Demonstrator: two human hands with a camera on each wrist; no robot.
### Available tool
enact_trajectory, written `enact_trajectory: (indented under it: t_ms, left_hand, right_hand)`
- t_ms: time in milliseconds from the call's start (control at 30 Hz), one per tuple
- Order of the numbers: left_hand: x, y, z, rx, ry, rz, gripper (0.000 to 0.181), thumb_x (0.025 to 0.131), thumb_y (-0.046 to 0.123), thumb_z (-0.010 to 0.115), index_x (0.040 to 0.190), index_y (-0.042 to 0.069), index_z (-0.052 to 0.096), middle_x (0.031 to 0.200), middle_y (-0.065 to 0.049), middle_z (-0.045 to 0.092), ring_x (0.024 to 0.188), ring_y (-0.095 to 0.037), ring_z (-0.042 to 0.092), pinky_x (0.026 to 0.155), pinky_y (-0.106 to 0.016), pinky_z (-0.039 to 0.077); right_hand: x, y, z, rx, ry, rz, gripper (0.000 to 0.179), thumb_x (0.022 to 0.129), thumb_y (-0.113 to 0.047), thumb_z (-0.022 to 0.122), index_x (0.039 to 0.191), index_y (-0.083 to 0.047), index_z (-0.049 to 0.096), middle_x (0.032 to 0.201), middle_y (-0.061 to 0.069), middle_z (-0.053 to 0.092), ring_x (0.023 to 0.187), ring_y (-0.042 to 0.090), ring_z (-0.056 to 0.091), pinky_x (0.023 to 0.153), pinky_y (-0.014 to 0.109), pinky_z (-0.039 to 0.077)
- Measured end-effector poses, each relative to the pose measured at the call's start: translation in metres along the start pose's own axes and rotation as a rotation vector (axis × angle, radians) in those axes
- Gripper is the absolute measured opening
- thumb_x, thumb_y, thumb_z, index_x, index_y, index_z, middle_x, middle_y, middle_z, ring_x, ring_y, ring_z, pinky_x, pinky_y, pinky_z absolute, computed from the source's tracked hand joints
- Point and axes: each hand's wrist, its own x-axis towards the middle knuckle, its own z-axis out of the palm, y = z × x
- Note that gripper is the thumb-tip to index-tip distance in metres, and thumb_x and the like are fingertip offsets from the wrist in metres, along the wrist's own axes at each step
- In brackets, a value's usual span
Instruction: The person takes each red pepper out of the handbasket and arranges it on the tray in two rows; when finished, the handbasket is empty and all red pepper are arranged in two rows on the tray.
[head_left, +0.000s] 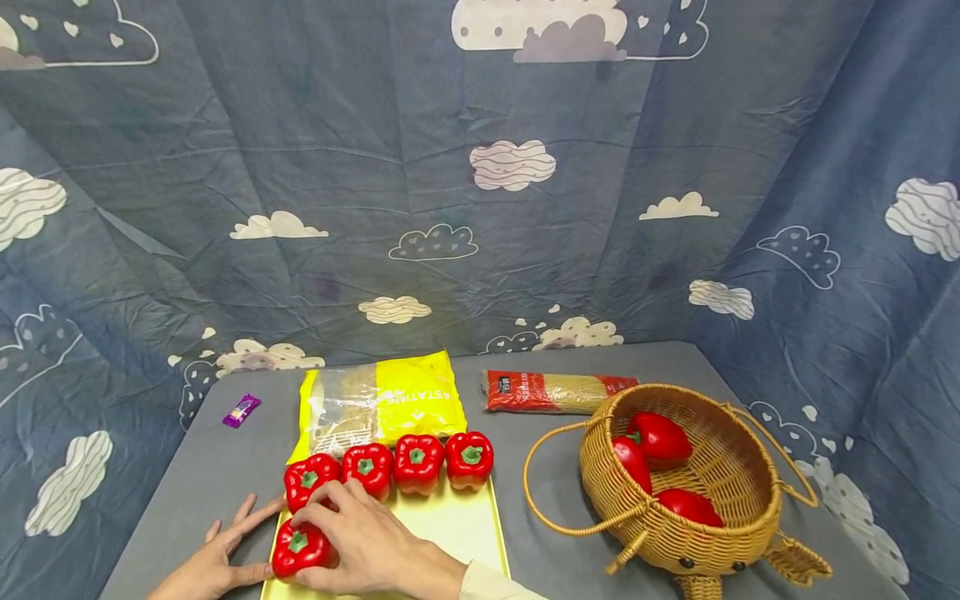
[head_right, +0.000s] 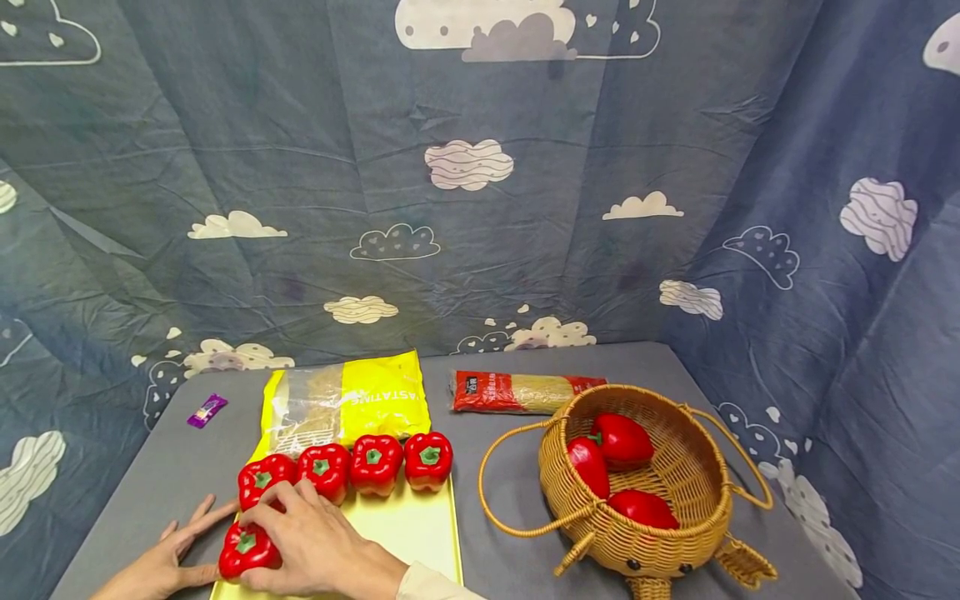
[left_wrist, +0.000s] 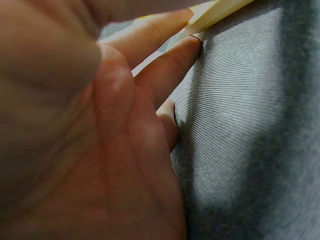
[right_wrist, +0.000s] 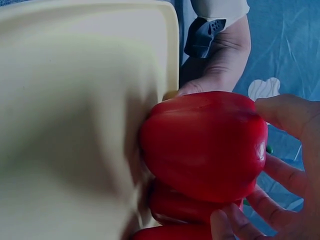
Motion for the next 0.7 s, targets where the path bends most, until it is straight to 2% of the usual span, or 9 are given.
enact_trajectory:
  t_ms: [233, 267, 333, 400, 467, 500, 567, 600, 700]
  left_hand:
    - [0.002, -0.004, -0.001, -0.004, 0.008, 0.008, 0.087, 0.089, 0.024, 0.076, 0.156, 0.000, 0.027, 0.158, -0.041, -0.009, 0.145, -0.057, -0.019, 0.101, -0.076, -0.028]
    - [0.003, -0.006, -0.001, -0.008, 0.012, 0.002, 0.086, 0.088, 0.025, 0.076, 0.156, 0.002, 0.028, 0.158, -0.040, -0.008, 0.148, -0.049, -0.023, 0.102, -0.075, -0.029]
    - [0.004, -0.010, -0.001, -0.015, 0.013, 0.015, 0.085, 0.089, 0.025, 0.075, 0.156, 0.003, 0.029, 0.158, -0.040, -0.009, 0.149, -0.047, -0.023, 0.101, -0.076, -0.029]
    - [0.007, -0.015, -0.002, -0.034, 0.009, -0.005, 0.084, 0.088, 0.027, 0.076, 0.157, 0.009, 0.032, 0.159, -0.038, -0.010, 0.151, -0.037, -0.027, 0.103, -0.072, -0.031]
    - [0.009, -0.019, -0.003, -0.036, 0.005, -0.001, 0.083, 0.088, 0.027, 0.076, 0.157, 0.011, 0.032, 0.159, -0.038, -0.010, 0.151, -0.037, -0.027, 0.102, -0.072, -0.032]
    - [0.010, -0.021, -0.003, -0.035, 0.000, 0.008, 0.083, 0.089, 0.027, 0.075, 0.157, 0.009, 0.031, 0.159, -0.039, -0.011, 0.148, -0.047, -0.025, 0.101, -0.073, -0.032]
    - [0.012, -0.024, -0.004, -0.036, -0.003, -0.008, 0.084, 0.088, 0.028, 0.076, 0.157, 0.011, 0.032, 0.160, -0.037, -0.010, 0.149, -0.046, -0.025, 0.102, -0.071, -0.033]
    - [0.012, -0.025, -0.004, -0.035, -0.006, -0.004, 0.084, 0.088, 0.028, 0.076, 0.157, 0.010, 0.031, 0.160, -0.037, -0.010, 0.147, -0.051, -0.022, 0.102, -0.071, -0.033]
    - [0.013, -0.025, -0.005, -0.026, -0.010, -0.019, 0.085, 0.088, 0.030, 0.076, 0.158, 0.012, 0.031, 0.162, -0.034, -0.009, 0.148, -0.050, -0.020, 0.103, -0.071, -0.033]
  right_hand:
    - [0.000, 0.000, -0.004, 0.025, -0.007, 0.015, 0.048, 0.092, -0.056, 0.063, 0.131, -0.029, 0.056, 0.128, -0.010, 0.050, 0.110, 0.003, 0.047, 0.089, 0.004, 0.035]
    - [0.000, 0.001, -0.005, 0.033, -0.005, 0.015, 0.048, 0.092, -0.056, 0.063, 0.131, -0.029, 0.056, 0.129, -0.009, 0.050, 0.110, 0.003, 0.047, 0.089, 0.004, 0.035]
    - [-0.001, 0.001, -0.007, 0.045, 0.002, 0.016, 0.048, 0.093, -0.055, 0.063, 0.132, -0.029, 0.056, 0.129, -0.009, 0.050, 0.109, 0.003, 0.047, 0.088, 0.004, 0.036]
    - [-0.001, 0.002, -0.009, 0.050, 0.014, 0.016, 0.048, 0.093, -0.054, 0.062, 0.133, -0.028, 0.055, 0.129, -0.009, 0.051, 0.110, 0.004, 0.048, 0.090, 0.005, 0.037]
    - [-0.002, 0.002, -0.011, 0.058, 0.023, 0.016, 0.048, 0.094, -0.052, 0.062, 0.134, -0.027, 0.055, 0.130, -0.009, 0.051, 0.112, 0.004, 0.049, 0.092, 0.006, 0.038]
    - [-0.003, 0.002, -0.013, 0.062, 0.027, 0.018, 0.047, 0.094, -0.051, 0.062, 0.134, -0.027, 0.055, 0.130, -0.009, 0.051, 0.112, 0.004, 0.049, 0.093, 0.006, 0.038]
    - [-0.004, 0.002, -0.016, 0.071, 0.036, 0.024, 0.047, 0.094, -0.050, 0.063, 0.134, -0.027, 0.055, 0.130, -0.009, 0.050, 0.113, 0.004, 0.049, 0.094, 0.007, 0.039]
    - [-0.005, 0.002, -0.018, 0.076, 0.041, 0.027, 0.047, 0.094, -0.049, 0.064, 0.134, -0.027, 0.055, 0.131, -0.009, 0.050, 0.113, 0.004, 0.049, 0.094, 0.008, 0.040]
    - [-0.007, 0.001, -0.024, 0.089, 0.067, 0.029, 0.046, 0.093, -0.047, 0.066, 0.134, -0.027, 0.056, 0.130, -0.009, 0.050, 0.114, 0.004, 0.049, 0.095, 0.008, 0.040]
